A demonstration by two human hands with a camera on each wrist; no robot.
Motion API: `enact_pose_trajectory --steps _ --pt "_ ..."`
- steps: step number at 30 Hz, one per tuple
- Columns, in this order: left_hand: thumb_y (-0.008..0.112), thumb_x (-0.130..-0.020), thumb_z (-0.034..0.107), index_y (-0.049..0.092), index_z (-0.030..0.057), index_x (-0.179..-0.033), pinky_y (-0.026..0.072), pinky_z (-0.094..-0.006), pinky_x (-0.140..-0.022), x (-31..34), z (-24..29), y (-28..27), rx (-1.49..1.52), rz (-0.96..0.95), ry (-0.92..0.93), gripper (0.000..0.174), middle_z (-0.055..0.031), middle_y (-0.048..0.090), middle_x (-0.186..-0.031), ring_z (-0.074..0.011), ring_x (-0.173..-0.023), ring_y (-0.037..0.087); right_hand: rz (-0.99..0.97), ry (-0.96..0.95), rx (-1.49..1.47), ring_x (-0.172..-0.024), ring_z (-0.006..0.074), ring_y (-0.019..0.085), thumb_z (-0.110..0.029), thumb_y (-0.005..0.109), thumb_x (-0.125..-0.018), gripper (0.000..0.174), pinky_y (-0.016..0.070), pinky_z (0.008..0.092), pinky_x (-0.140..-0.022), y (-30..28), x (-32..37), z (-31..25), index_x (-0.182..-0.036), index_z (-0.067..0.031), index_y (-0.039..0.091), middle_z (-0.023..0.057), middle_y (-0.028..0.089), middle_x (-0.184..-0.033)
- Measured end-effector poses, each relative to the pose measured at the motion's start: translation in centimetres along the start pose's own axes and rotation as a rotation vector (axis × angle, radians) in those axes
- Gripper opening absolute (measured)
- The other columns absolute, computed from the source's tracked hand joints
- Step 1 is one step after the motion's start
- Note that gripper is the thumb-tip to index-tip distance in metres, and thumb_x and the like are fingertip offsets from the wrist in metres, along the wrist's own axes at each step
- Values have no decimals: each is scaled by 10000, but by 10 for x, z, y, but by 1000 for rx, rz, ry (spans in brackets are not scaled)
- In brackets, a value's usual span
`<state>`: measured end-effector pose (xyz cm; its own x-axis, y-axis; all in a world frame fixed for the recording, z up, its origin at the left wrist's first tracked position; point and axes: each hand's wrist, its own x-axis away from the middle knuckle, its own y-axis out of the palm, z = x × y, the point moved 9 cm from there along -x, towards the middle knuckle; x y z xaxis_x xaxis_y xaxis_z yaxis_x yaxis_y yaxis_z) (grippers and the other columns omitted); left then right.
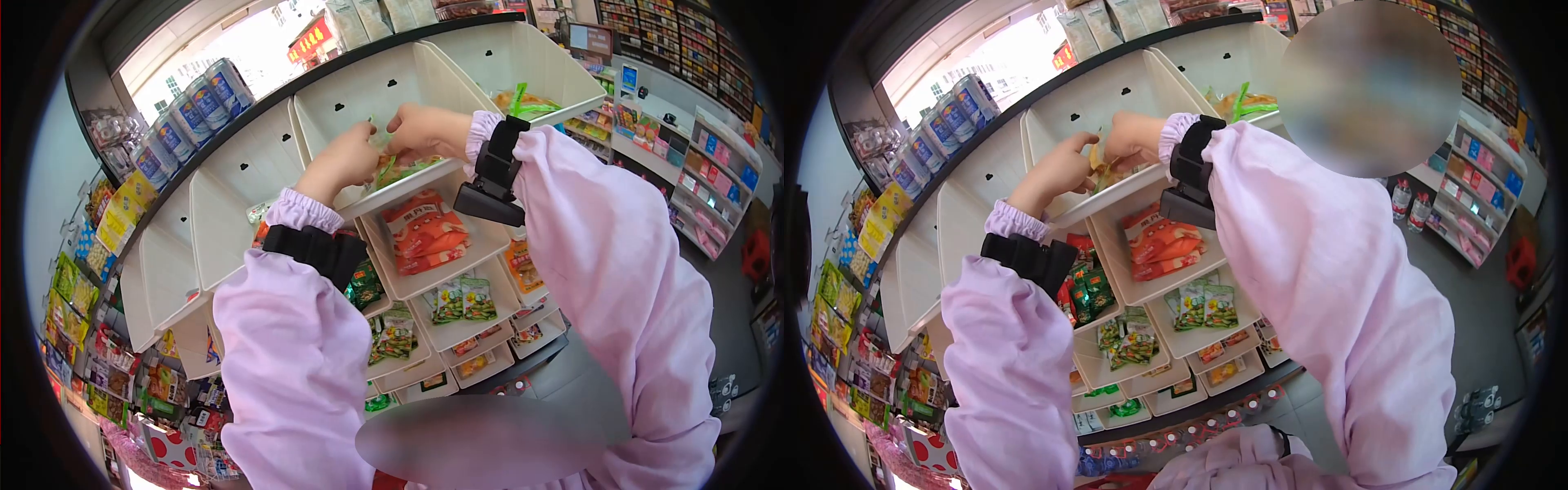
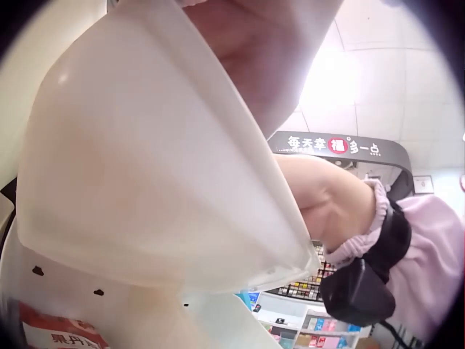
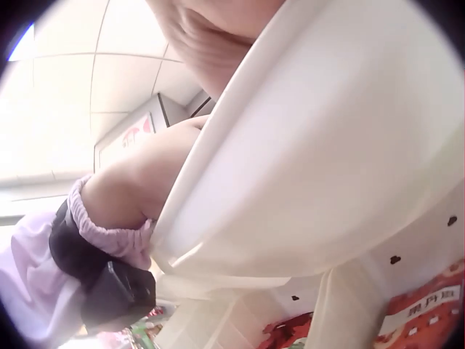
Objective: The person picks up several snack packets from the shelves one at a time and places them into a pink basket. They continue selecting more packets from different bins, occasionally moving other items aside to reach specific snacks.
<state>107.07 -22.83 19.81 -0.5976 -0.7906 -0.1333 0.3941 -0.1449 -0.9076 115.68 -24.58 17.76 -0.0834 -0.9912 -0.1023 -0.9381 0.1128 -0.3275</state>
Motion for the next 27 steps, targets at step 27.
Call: enact_pose_trajectory --steps 27 --pt "518 -796 -3 364 -47 -1145 477 -294 -733 214 -67 -11 1363 538 365 384 -163 565 -971 -202 -850 581 -74 -523 -548 -909 111 515 -41 553 -782 408 454 225 -744 102 145 -35 -1157 -9 392 59 501 -1047"
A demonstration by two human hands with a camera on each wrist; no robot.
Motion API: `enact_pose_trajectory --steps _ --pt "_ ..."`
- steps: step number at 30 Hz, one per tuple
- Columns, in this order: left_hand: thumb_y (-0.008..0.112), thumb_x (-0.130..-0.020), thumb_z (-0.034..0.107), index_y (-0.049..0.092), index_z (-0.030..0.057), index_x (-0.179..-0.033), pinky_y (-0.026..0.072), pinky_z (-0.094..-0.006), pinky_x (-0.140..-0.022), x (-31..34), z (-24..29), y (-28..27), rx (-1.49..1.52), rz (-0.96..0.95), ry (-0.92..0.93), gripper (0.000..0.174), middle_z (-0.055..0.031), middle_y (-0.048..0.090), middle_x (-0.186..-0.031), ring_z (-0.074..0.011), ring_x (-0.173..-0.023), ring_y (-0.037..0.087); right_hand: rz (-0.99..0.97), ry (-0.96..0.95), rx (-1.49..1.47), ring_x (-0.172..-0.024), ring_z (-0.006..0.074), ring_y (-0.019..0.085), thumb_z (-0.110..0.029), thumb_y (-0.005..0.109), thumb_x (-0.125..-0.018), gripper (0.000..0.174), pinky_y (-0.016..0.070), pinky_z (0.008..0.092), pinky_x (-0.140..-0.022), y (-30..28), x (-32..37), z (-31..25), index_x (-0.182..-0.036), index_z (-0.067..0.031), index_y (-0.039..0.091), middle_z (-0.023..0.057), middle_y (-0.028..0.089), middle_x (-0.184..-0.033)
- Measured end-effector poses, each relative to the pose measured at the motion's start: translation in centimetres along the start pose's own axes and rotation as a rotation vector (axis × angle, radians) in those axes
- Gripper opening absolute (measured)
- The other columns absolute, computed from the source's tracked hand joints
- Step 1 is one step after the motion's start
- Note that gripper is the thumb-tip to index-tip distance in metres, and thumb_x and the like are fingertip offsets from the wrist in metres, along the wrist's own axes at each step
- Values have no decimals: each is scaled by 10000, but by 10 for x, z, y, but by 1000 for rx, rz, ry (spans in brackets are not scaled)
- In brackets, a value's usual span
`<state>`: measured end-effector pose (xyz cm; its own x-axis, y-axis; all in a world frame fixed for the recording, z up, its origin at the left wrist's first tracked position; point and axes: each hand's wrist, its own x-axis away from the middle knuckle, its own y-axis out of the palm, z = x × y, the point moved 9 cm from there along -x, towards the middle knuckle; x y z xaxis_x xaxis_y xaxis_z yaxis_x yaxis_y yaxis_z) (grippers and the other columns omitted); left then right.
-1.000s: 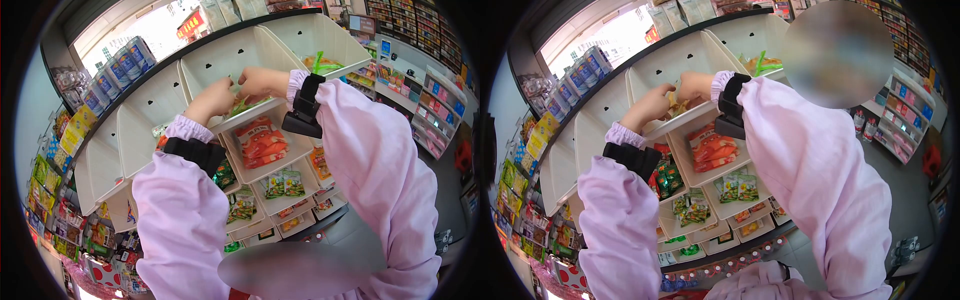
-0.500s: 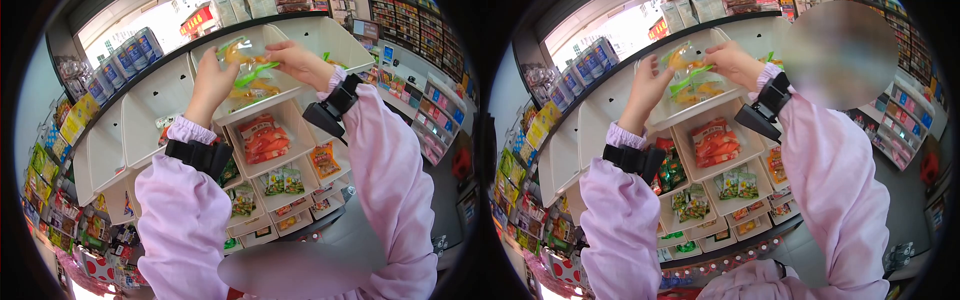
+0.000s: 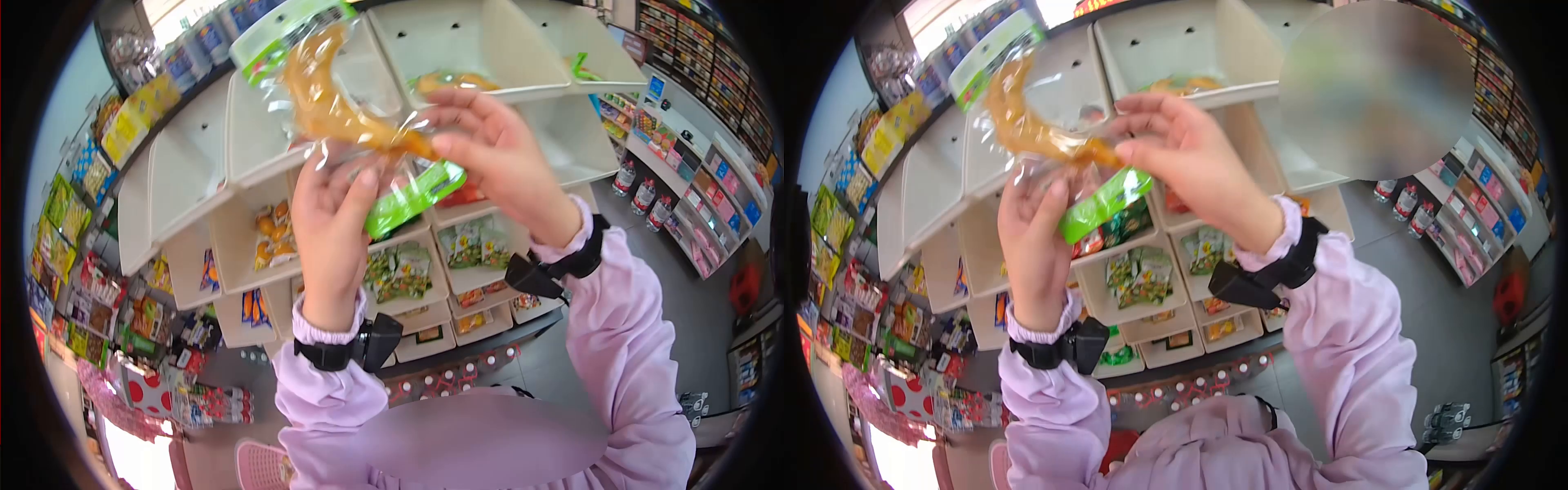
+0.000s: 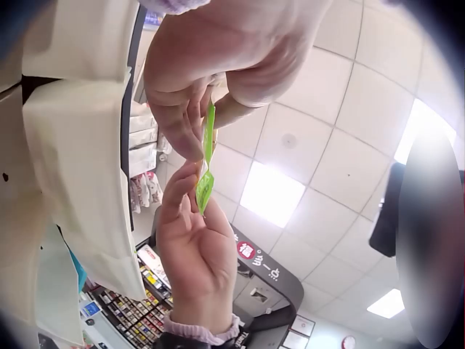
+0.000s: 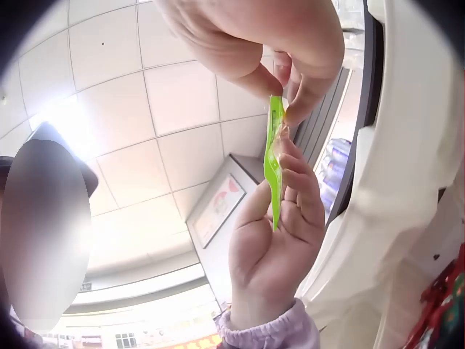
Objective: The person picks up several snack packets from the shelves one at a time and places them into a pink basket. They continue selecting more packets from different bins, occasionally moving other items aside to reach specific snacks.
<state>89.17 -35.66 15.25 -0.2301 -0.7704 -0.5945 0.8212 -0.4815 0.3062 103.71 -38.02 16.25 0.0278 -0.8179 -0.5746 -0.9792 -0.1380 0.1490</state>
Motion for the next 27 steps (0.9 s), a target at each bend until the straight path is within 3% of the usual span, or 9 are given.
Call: enact_pose_trajectory --steps 6,11,15,16,20,22,27 --pt "497 -802 -27 391 -11 -1138 479 -287 -725 113 2 -143 -53 220 -130 352 -144 580 -940 -190 -802 587 -243 373 -256 -881 92 534 -31 535 -792 363 423 215 -789 132 50 123 -1142 8 445 63 556 -1013" --pt "490 -808 -27 402 35 -1133 485 -282 -707 225 8 -267 -80 458 -248 342 -127 579 -932 -172 -769 584 -368 601 -319 -899 102 528 -7 520 -791 291 423 232 -793 249 106 229 -1079 27 485 63 561 -988" --pt "464 -823 -18 399 14 -1117 477 -274 -730 338 16 -347 -92 676 -387 303 -106 577 -938 -157 -805 577 -456 766 -320 -876 103 527 -13 520 -791 244 429 237 -770 343 179 313 -1030 29 498 58 558 -960" --pt "444 -811 -42 424 17 -1098 474 -276 -707 370 18 -361 -57 739 -431 293 -105 574 -929 -172 -786 575 -489 820 -307 -874 104 527 -13 519 -790 244 429 236 -769 364 200 326 -1029 29 498 60 558 -960" --pt "397 -790 -89 433 3 -1079 447 -297 -801 492 39 -397 88 892 -544 305 -108 526 -1017 -203 -937 531 -656 966 -271 -858 107 529 -17 522 -787 254 431 219 -728 449 296 371 -1036 27 495 62 555 -939" --pt "398 -788 -90 446 -6 -1063 441 -302 -814 562 44 -414 191 1052 -620 292 -105 530 -1002 -203 -925 535 -702 1085 -369 -850 106 530 -31 525 -788 259 433 213 -696 488 346 396 -1040 21 497 60 554 -928" --pt "400 -794 -71 458 -15 -1054 466 -346 -780 691 55 -438 291 1326 -770 272 -103 532 -987 -219 -904 537 -899 1363 -243 -742 103 537 -77 559 -772 254 422 206 -584 561 458 432 -996 39 533 64 573 -864"
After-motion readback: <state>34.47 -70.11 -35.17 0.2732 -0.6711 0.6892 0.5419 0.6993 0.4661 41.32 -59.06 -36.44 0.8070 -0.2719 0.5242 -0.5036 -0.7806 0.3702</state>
